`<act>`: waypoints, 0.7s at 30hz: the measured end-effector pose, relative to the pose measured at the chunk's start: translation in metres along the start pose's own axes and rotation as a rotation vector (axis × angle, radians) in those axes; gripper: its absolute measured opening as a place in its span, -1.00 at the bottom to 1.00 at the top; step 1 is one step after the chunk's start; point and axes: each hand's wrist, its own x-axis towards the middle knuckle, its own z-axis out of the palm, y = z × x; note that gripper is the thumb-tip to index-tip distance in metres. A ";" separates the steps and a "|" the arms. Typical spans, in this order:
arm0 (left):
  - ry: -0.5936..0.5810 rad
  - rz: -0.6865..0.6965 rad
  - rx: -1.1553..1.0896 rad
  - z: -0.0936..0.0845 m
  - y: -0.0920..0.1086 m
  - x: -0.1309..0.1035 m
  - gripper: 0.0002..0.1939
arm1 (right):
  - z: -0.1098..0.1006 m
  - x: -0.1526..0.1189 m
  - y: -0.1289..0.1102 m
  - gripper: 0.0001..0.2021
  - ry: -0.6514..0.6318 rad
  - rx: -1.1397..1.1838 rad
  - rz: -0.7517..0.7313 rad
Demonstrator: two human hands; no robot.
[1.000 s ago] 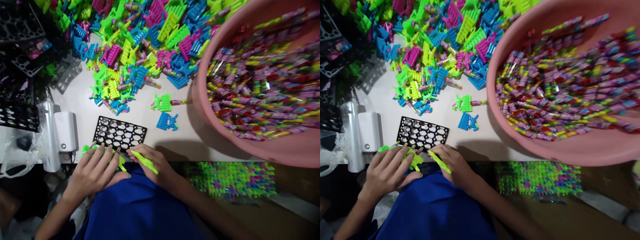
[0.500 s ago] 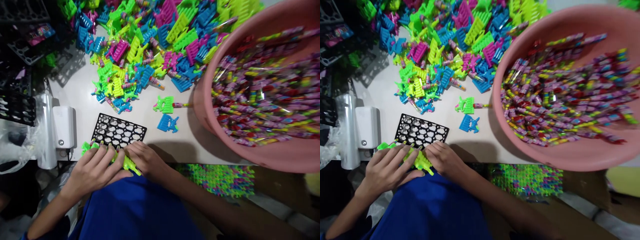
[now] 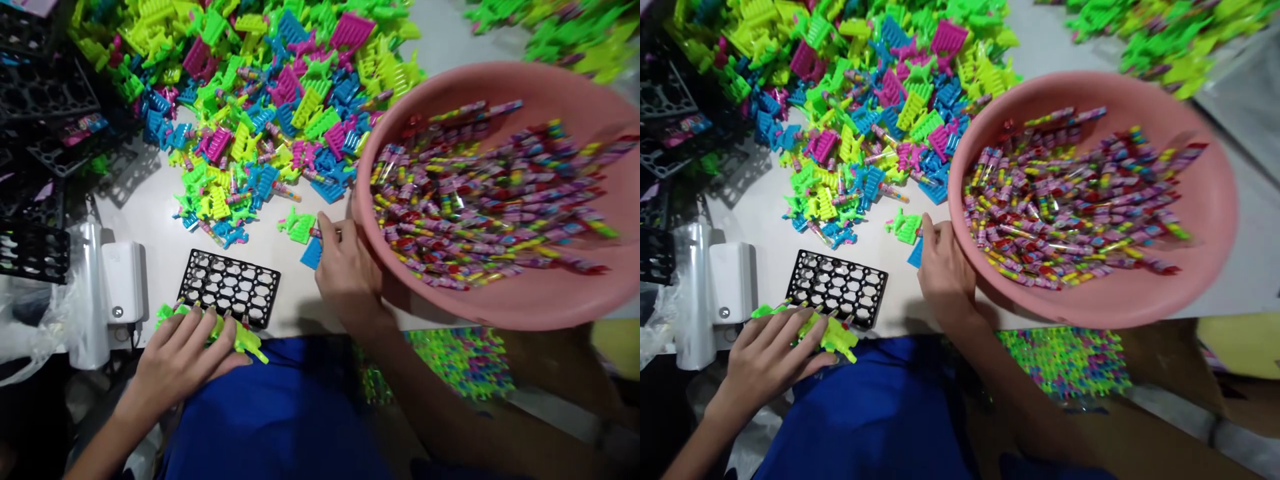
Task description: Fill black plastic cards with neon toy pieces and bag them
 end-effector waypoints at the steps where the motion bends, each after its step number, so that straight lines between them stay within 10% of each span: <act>1: -0.002 0.001 0.004 0.000 0.000 0.000 -0.62 | 0.000 0.002 -0.001 -0.43 -0.007 0.024 -0.007; 10: -0.025 -0.005 0.031 -0.002 0.001 0.000 -0.58 | -0.023 -0.008 -0.004 -0.92 0.015 0.612 -0.156; 21: -0.052 -0.008 0.032 -0.003 0.002 0.002 -0.57 | -0.001 -0.095 -0.022 -0.69 -0.307 1.060 -0.369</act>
